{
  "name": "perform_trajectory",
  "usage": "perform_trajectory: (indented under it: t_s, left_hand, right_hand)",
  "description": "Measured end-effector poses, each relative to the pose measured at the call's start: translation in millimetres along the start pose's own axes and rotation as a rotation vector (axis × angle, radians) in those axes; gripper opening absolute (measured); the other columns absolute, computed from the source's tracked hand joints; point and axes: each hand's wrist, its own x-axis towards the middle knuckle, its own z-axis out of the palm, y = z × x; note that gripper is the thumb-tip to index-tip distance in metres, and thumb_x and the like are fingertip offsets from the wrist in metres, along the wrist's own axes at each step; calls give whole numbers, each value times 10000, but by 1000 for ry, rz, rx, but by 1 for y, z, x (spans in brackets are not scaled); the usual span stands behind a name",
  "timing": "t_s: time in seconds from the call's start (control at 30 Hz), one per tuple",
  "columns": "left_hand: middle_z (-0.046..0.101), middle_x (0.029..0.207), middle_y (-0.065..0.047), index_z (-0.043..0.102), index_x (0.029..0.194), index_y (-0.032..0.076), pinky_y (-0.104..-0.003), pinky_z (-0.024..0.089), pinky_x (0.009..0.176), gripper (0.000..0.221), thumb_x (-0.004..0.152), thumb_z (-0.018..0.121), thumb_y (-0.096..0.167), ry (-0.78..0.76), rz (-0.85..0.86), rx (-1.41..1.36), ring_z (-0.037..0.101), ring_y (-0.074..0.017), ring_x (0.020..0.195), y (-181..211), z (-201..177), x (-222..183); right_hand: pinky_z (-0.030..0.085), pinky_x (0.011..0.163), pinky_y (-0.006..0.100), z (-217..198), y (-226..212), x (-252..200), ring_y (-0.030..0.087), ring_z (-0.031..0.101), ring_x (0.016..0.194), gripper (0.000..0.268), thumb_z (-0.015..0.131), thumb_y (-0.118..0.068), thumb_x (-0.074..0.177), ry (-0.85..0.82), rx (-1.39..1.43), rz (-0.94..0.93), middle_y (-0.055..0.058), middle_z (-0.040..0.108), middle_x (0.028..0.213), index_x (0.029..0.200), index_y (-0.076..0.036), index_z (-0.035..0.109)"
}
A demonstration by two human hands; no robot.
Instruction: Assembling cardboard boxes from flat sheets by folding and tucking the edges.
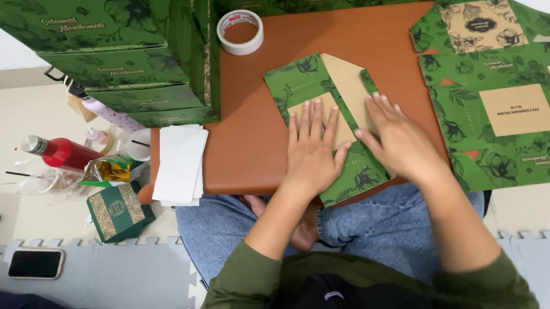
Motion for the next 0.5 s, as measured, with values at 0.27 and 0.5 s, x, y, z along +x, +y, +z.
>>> perform_trajectory:
  t_s: [0.27, 0.5]
  left_hand:
    - [183, 1654, -238, 228, 1614, 178, -632, 21, 1216, 672, 1051, 258, 543, -72, -17, 79, 81, -439, 1546, 3, -2, 3]
    - [289, 1625, -163, 473, 1492, 378, -722, 240, 1088, 596, 925, 651, 419, -235, 238, -1, 212, -507, 1494, -14, 0, 49]
  right_hand:
    - [263, 1188, 552, 12, 30, 64, 396, 344, 1462, 610, 459, -311, 1027, -78, 7, -24, 306, 402, 1543, 1522, 43, 415]
    - [490, 954, 491, 26, 26, 6, 414, 562, 1135, 344, 596, -82, 930, 319, -139, 107, 206, 586, 1177, 1260, 16, 591]
